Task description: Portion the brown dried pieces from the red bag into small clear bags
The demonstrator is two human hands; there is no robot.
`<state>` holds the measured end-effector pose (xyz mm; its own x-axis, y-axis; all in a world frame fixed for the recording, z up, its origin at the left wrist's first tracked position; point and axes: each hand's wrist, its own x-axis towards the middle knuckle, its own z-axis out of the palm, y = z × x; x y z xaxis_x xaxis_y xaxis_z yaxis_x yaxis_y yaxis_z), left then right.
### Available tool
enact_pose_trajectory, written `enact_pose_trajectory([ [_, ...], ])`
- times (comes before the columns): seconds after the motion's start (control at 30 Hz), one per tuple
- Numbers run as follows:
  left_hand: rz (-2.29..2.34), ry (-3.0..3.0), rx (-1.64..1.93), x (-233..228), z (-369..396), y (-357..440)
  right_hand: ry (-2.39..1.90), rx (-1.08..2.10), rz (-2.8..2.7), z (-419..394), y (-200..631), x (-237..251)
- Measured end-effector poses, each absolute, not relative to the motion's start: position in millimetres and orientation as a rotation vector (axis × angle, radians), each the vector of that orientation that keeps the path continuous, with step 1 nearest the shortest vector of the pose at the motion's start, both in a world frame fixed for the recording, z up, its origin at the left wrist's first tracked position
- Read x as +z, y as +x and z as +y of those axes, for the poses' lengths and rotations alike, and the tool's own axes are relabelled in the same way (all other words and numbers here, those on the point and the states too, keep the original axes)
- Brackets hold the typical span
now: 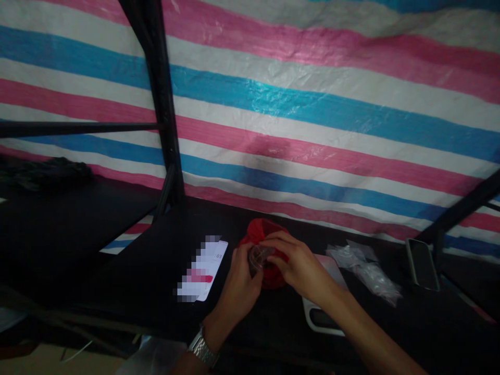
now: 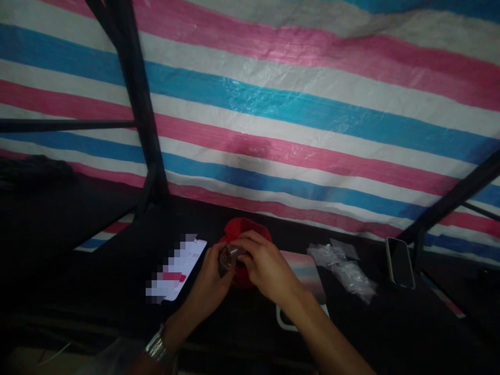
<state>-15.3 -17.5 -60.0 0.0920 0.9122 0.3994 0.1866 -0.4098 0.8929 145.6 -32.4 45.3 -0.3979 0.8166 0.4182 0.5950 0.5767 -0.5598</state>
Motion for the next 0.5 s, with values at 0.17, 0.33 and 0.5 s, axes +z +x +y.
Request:
enact_pose_trajectory([
  [0.17,1.107,1.69,1.39,-58,-18,-18,-1.205,0.69,-1.847,-29,147,34],
  [0.33,1.148,1.693,1.418,-53,-20,-21,-1.187,1.024,-1.544,-26,156,15],
  [0.5,1.187,1.71,1.483,-49,-20,-21,-1.409,0.717,-1.561,-10,158,5],
])
